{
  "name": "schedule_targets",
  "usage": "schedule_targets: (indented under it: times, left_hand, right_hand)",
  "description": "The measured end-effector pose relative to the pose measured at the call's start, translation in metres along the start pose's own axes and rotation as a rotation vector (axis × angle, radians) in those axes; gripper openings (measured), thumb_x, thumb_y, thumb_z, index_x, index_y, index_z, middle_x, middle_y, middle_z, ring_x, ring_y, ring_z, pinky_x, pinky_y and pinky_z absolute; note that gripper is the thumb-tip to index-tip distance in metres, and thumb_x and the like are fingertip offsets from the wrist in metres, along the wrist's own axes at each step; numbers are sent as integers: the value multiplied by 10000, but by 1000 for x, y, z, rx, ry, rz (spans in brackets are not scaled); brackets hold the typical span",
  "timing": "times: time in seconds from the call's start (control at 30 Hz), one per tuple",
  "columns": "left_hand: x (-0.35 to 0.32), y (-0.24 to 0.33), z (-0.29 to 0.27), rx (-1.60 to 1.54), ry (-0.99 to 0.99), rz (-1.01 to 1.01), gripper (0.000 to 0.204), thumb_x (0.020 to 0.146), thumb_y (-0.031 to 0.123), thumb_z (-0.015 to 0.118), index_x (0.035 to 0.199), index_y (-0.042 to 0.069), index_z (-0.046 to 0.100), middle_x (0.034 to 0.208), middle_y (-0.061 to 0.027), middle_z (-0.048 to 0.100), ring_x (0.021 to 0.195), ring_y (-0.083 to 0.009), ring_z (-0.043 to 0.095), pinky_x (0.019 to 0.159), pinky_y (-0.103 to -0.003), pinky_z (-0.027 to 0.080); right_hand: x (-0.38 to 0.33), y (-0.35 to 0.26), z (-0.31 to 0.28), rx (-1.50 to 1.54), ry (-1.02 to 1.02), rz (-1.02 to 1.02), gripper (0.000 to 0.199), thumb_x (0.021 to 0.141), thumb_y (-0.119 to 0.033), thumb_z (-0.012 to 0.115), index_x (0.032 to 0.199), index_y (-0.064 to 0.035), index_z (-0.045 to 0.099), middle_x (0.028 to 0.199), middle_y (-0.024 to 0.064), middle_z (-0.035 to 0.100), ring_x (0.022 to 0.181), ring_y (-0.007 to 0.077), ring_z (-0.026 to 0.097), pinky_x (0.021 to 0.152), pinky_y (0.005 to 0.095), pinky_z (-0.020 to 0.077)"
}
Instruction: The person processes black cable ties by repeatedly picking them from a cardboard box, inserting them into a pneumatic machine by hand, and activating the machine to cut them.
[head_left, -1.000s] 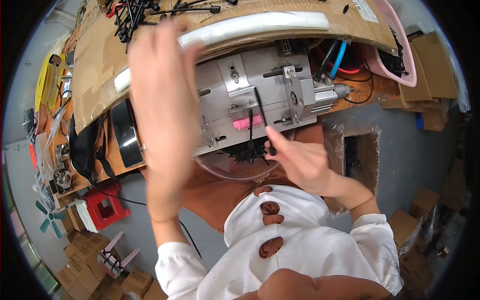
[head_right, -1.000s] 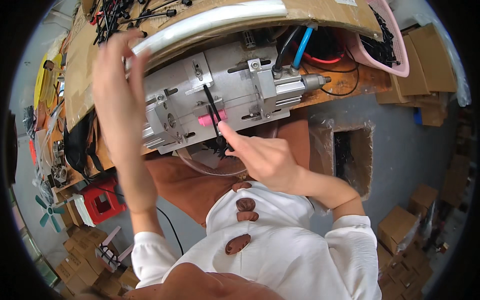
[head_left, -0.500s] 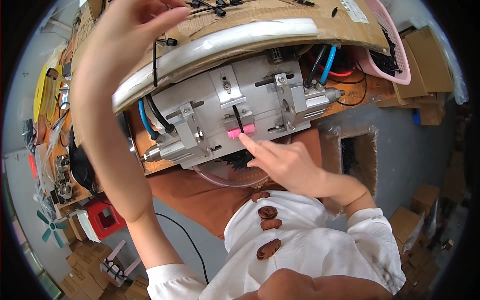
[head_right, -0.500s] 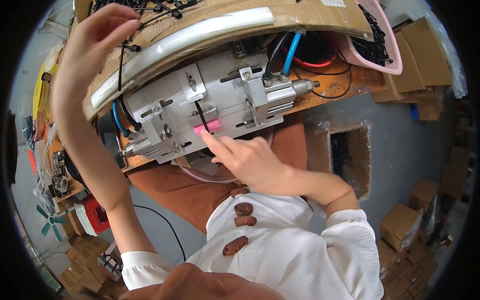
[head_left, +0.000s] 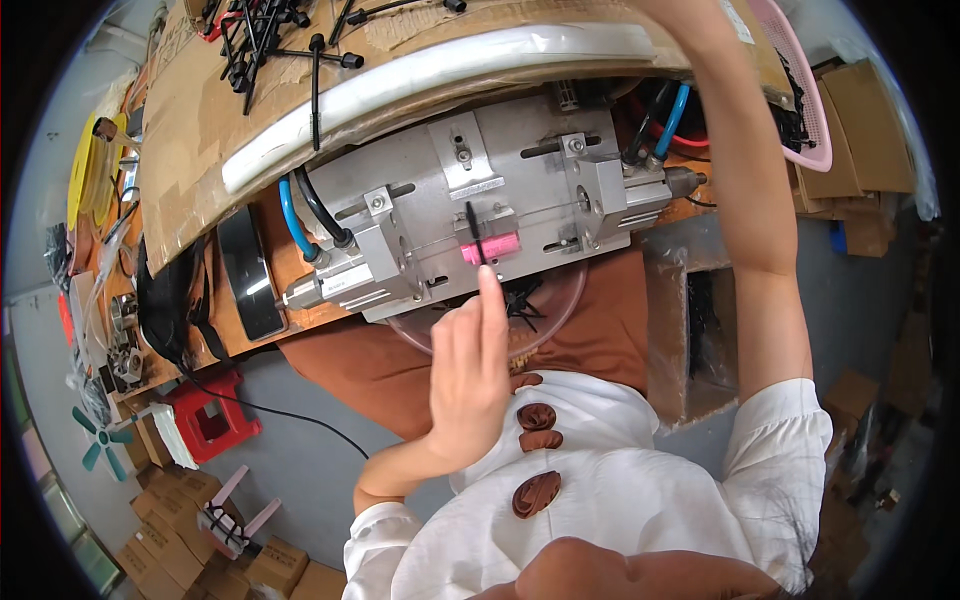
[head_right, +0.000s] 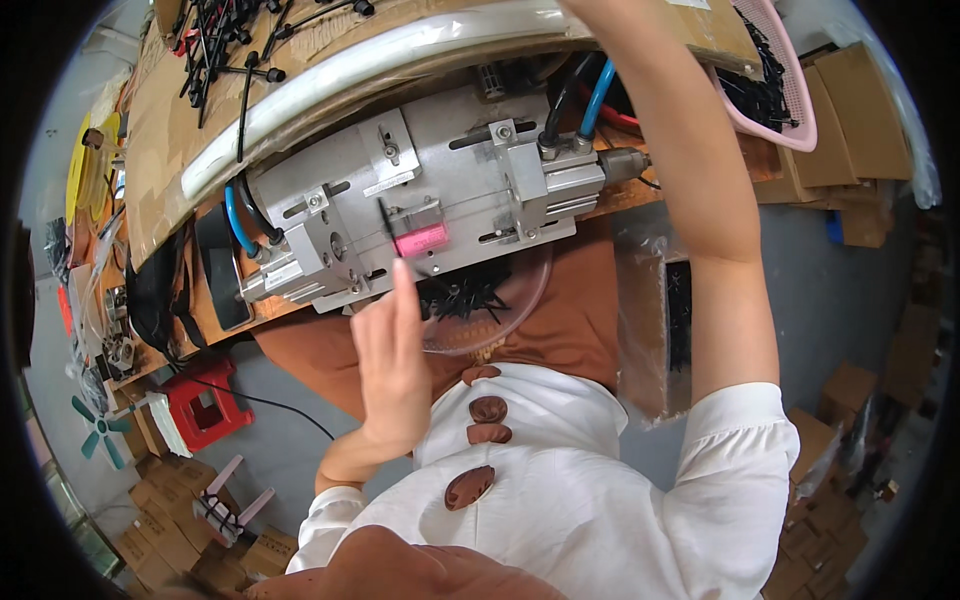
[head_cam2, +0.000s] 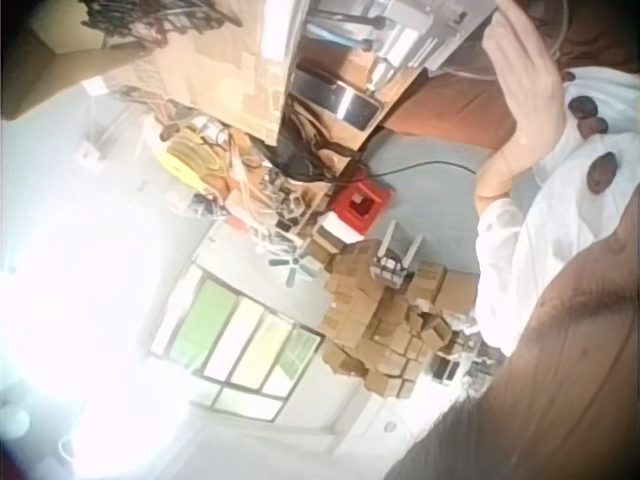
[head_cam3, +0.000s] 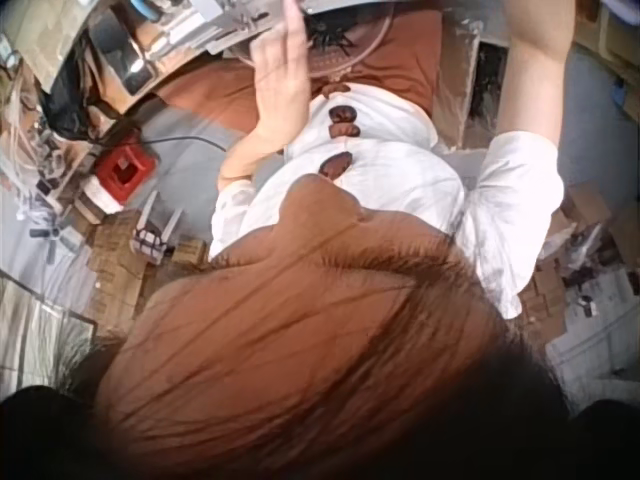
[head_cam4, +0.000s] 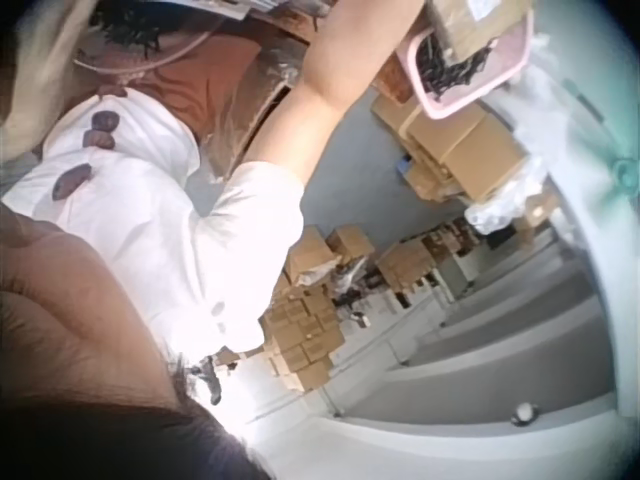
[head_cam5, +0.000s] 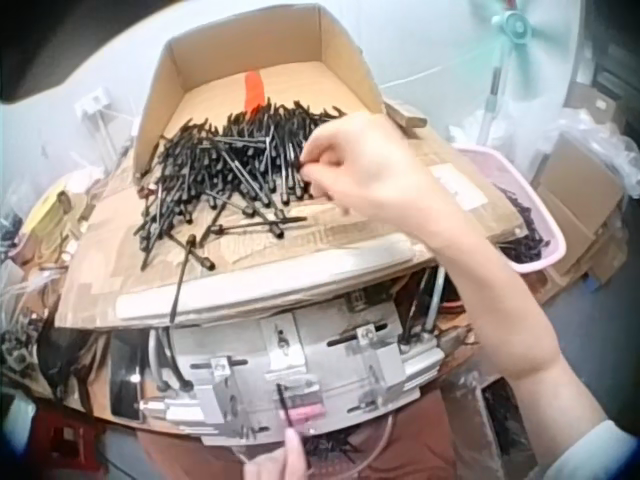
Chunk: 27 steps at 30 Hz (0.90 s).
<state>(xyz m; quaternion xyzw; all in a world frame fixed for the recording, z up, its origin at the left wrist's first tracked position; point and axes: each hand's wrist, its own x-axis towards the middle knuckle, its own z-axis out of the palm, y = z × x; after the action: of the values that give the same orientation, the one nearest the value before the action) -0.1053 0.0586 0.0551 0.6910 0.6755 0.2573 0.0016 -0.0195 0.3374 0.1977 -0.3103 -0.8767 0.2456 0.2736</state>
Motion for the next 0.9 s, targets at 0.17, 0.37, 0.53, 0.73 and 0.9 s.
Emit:
schedule_targets:
  times: [0.17,0.37,0.53,0.73,0.9]
  left_hand:
    - [7,8,24,109,-98,-50,667,698,-87,568,1342,-118,398,961,-121,504,872,-245,520,775,-312,478]
    - [14,10,20,118,-140,-16,699,698,-84,560,1363,-129,347,992,-124,495,906,-248,510,800,-307,479]
    - [51,-21,-30,13,34,54,620,708,-92,523,1318,12,495,991,-131,530,926,-282,516,856,-372,447]
    - [197,-130,-81,319,111,417,294,826,-78,562,1059,84,636,1123,-90,599,1016,-269,581,866,-339,460]
    - [209,-121,-82,-64,-26,206,130,750,11,680,860,-34,626,1002,-157,586,962,-257,565,780,-333,475]
  right_hand:
    - [-40,-20,-2,305,346,60,138,810,-64,651,791,71,670,730,159,669,627,130,652,482,268,498]
    - [-111,0,-6,219,388,-18,164,858,-51,612,1013,3,617,871,126,691,635,132,589,524,234,457]
    - [-189,-8,79,177,260,-259,458,727,45,723,1164,17,588,854,110,666,600,140,580,496,262,455]
    - [-227,-15,142,59,59,-141,652,713,8,721,1322,25,487,605,43,502,514,163,502,470,321,419]
    - [-219,-8,156,33,64,-145,635,742,-34,709,1330,20,477,592,47,489,523,168,521,470,322,412]
